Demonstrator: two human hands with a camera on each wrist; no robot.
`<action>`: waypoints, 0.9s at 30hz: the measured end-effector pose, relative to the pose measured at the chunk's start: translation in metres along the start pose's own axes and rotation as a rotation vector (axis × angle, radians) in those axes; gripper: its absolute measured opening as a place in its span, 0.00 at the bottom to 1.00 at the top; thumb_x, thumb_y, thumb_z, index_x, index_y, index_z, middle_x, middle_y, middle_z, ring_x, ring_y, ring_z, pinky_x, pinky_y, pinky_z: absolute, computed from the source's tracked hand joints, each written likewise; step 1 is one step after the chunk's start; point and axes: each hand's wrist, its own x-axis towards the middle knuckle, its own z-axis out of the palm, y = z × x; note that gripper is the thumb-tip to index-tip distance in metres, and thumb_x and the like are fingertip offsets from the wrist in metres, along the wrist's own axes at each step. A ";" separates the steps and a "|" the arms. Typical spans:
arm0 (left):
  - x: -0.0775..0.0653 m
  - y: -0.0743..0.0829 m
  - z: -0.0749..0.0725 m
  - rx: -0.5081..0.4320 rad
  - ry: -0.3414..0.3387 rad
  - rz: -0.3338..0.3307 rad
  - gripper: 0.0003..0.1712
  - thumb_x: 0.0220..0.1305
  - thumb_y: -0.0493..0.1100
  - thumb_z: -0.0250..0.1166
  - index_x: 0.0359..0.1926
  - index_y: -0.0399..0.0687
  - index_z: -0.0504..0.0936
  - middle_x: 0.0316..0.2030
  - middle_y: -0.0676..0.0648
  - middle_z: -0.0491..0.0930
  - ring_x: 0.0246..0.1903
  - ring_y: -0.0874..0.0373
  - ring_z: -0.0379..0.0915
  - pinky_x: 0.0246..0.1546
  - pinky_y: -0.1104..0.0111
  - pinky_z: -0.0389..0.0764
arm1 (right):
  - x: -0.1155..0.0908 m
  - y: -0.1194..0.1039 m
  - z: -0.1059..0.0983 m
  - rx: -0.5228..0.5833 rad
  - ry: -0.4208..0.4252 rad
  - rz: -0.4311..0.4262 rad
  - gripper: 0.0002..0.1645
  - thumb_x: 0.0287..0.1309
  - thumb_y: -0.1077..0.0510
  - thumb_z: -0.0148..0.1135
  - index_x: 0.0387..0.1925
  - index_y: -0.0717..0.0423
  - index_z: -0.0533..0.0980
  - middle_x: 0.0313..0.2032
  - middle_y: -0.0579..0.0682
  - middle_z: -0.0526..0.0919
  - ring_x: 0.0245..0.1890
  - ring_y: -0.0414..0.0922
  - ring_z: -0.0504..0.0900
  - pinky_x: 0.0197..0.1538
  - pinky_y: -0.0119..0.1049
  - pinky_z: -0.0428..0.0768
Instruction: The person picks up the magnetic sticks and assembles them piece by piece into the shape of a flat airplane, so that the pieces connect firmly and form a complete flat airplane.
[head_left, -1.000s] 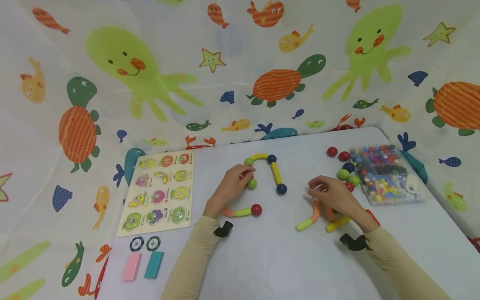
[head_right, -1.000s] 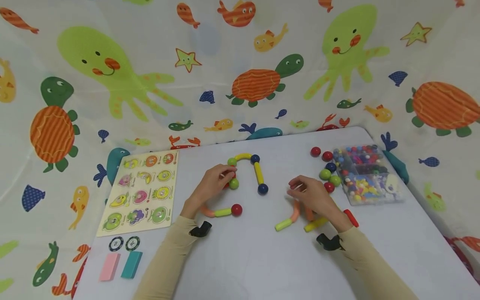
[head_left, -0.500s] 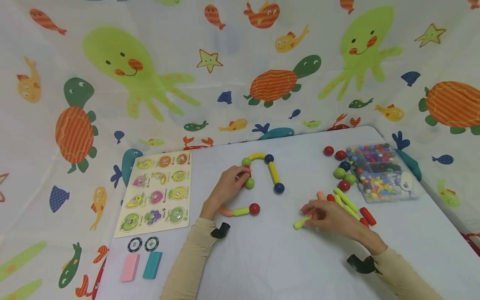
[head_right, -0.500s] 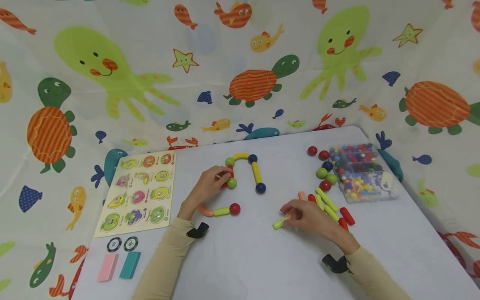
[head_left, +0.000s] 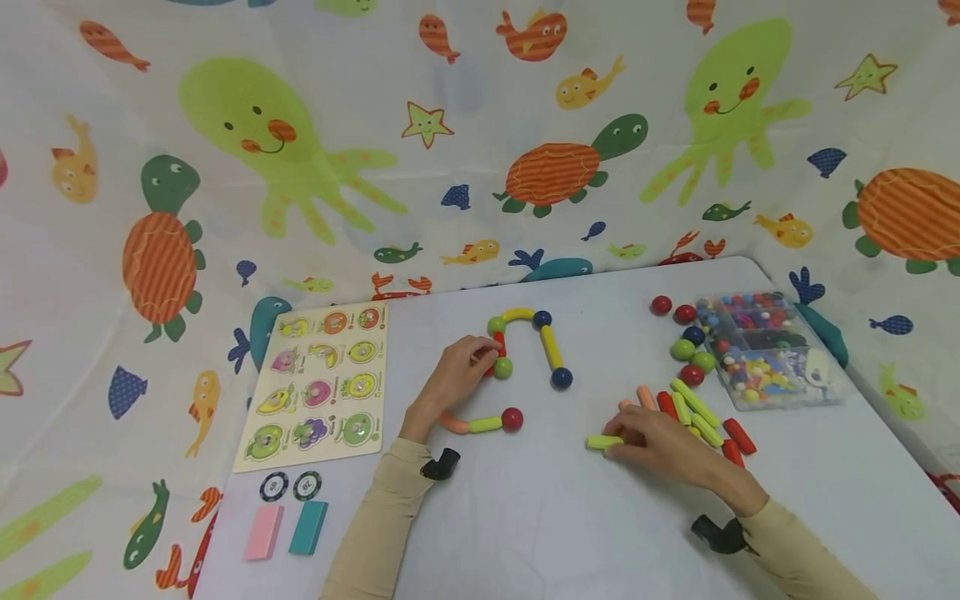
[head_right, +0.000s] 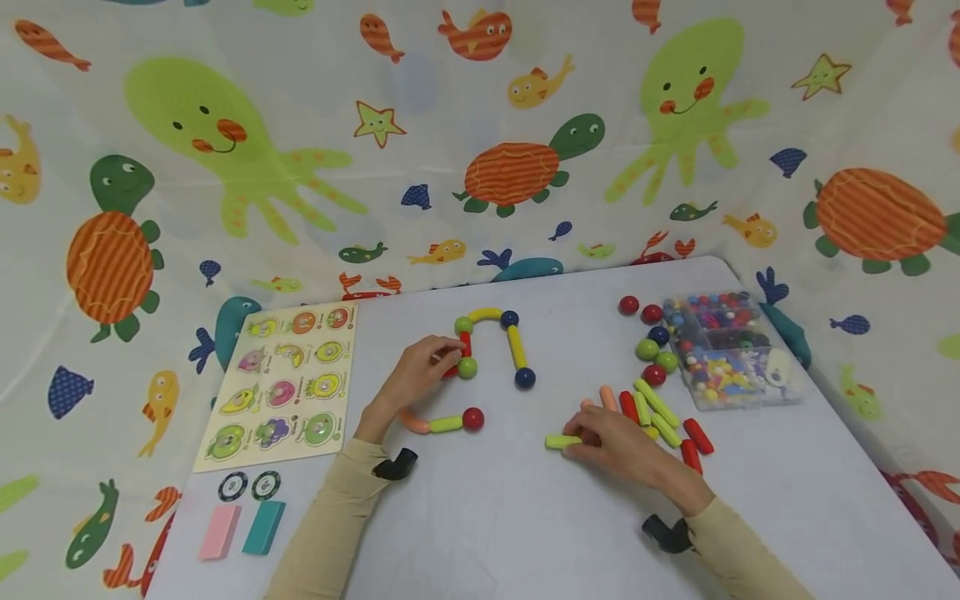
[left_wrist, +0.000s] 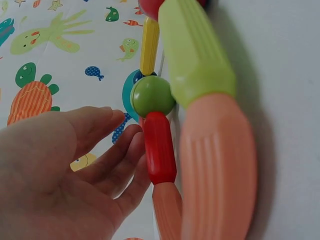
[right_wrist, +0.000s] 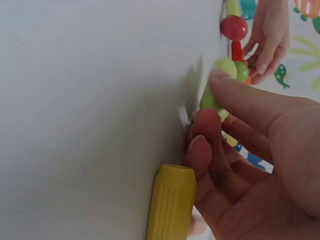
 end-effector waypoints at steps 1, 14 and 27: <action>0.000 0.000 0.000 -0.002 -0.002 -0.002 0.14 0.74 0.44 0.61 0.56 0.50 0.84 0.46 0.50 0.82 0.43 0.56 0.76 0.48 0.64 0.81 | 0.000 0.000 0.000 0.000 0.004 0.007 0.14 0.62 0.49 0.70 0.48 0.46 0.82 0.33 0.35 0.82 0.31 0.31 0.77 0.39 0.28 0.79; -0.003 -0.004 0.003 -0.021 -0.033 0.044 0.16 0.70 0.44 0.67 0.56 0.49 0.83 0.43 0.51 0.81 0.42 0.57 0.75 0.46 0.67 0.80 | 0.008 -0.004 -0.008 0.084 0.084 0.089 0.15 0.63 0.51 0.70 0.50 0.46 0.80 0.32 0.39 0.84 0.31 0.36 0.79 0.35 0.29 0.79; -0.001 -0.006 0.009 -0.007 -0.045 0.062 0.19 0.66 0.43 0.70 0.57 0.48 0.84 0.46 0.47 0.79 0.44 0.55 0.73 0.49 0.64 0.78 | 0.060 -0.011 -0.022 0.076 0.197 0.048 0.17 0.63 0.50 0.70 0.53 0.39 0.80 0.43 0.39 0.84 0.39 0.42 0.79 0.43 0.31 0.79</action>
